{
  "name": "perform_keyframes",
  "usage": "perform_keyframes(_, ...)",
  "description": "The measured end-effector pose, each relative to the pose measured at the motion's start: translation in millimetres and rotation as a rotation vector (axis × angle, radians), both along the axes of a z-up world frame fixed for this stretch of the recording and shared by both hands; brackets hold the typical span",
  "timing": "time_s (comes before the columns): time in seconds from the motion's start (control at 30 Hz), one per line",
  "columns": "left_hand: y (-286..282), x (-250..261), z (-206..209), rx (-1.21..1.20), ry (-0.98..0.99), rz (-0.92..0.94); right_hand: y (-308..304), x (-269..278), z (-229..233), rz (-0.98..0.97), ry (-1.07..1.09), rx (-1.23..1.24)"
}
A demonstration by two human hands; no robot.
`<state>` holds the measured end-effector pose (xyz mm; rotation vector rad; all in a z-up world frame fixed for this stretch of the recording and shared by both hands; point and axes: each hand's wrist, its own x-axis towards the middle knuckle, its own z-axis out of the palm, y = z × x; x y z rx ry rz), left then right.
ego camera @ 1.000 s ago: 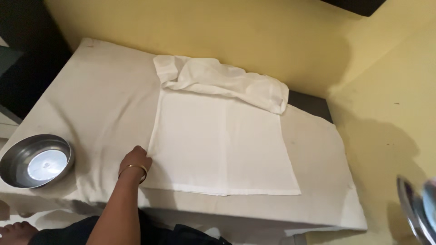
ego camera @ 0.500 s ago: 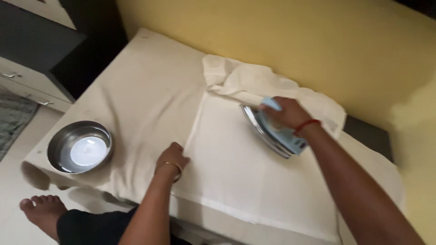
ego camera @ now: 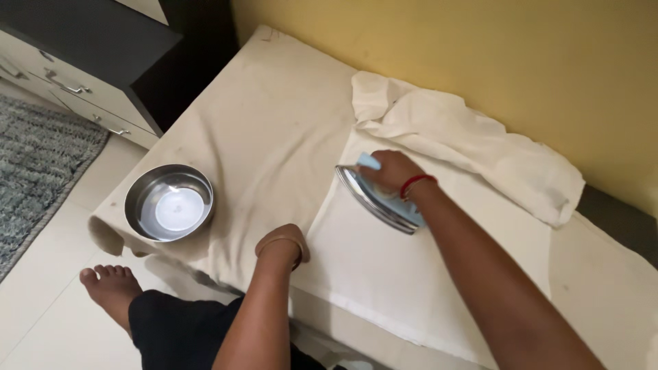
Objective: The person irons a white short-sleeved shirt laid out on a table. They smooth the fabric with their hands, then use a blue electric iron to press the front, collar, and sleeves. The person flips the shirt over to iron the back and continues smoothing the fabric.
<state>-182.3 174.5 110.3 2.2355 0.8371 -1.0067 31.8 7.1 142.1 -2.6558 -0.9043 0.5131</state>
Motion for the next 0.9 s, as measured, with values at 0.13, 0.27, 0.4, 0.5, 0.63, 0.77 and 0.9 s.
perform_keyframes(0.13,4.1,-21.8,3.2,-0.015,0.010,0.041,5.5,-41.6,-4.0,0.061,0.006,0.006)
perform_keyframes(0.27,10.6,-41.6,5.0,0.023,-0.029,0.016,10.7,-83.7,0.5,0.105,0.047,-0.026)
perform_keyframes(0.4,13.9,-52.2,12.2,0.123,-0.163,0.173,12.4,-122.1,4.9,0.152,0.070,-0.039)
perform_keyframes(0.5,13.3,-59.3,22.3,0.138,-0.251,0.295,11.8,-149.7,6.9,0.191,0.062,-0.042)
perform_keyframes(0.63,10.9,-64.4,33.6,0.099,-0.278,0.334,8.9,-180.8,7.9,0.235,0.078,-0.061)
perform_keyframes(0.77,8.8,-66.2,34.5,0.113,-0.358,0.364,-2.3,-205.6,3.2,0.294,0.088,-0.034)
perform_keyframes(0.9,12.5,-61.1,29.7,0.110,-0.414,0.381,-10.7,-188.8,-6.2,0.226,0.078,0.004)
